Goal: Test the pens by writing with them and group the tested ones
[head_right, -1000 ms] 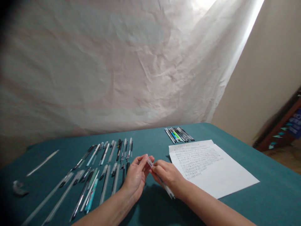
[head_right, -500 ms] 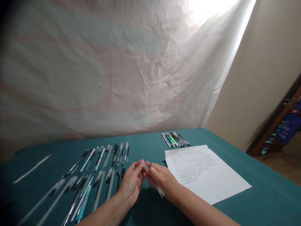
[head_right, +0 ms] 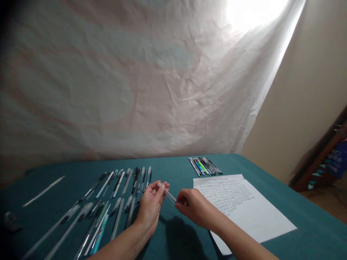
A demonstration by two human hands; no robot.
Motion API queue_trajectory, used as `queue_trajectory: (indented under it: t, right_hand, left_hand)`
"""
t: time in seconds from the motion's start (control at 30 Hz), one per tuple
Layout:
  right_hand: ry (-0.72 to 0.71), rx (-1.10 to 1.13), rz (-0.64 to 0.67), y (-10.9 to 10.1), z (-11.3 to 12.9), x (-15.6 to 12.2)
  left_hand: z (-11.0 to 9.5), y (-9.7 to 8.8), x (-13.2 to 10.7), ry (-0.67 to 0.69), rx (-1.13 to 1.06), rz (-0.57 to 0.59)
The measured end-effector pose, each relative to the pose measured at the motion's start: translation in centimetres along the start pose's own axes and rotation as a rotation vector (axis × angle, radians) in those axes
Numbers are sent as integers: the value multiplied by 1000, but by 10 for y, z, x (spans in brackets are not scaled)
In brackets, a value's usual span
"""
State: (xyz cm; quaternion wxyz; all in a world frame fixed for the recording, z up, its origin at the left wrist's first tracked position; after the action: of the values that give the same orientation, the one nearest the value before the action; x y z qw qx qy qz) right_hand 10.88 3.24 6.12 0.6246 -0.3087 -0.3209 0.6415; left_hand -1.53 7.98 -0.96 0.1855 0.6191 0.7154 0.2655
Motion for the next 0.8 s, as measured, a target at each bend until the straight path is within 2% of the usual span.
queue_trajectory:
  t: [0.07,0.13,0.17,0.3,0.4,0.63,0.73,0.8]
  right_hand:
    - [31,-71,-52,-9,-6,20]
    - [124,-183,-138,-27,-20,45]
    - [195,-239,-178,-38,-30,58]
    - [265,-297,-230,-61,-49,95]
    - [319,-339,-230,-57,-66,111]
    - [485,-460,-216,-41,-116,137]
    - [480,-499,-265,-45,-119,139]
    - [445,-513,-302,-48,-110,136]
  left_hand:
    - [1,-4,-1,3,36,-23]
    - [4,-3,-7,-19,92,13]
    - [8,0,-11,-42,132,62]
    - [18,12,-31,-87,340,276]
    - [15,15,-38,-50,420,337]
    - [15,15,-40,-54,487,368]
    - [18,14,-40,-54,509,378]
    - [16,15,-41,-44,566,393]
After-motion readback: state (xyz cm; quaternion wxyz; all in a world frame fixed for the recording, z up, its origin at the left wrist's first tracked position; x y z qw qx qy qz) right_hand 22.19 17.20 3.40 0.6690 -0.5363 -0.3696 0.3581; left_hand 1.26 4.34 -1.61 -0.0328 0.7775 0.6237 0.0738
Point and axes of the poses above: each hand's wrist, its own x-axis towards the middle knuckle, its own y-axis out of the palm, z = x × y, the point moved 10 cm from there along x, towards the middle knuckle, and after that the axes turned 14 degrees about y, right-handed, at the moved point
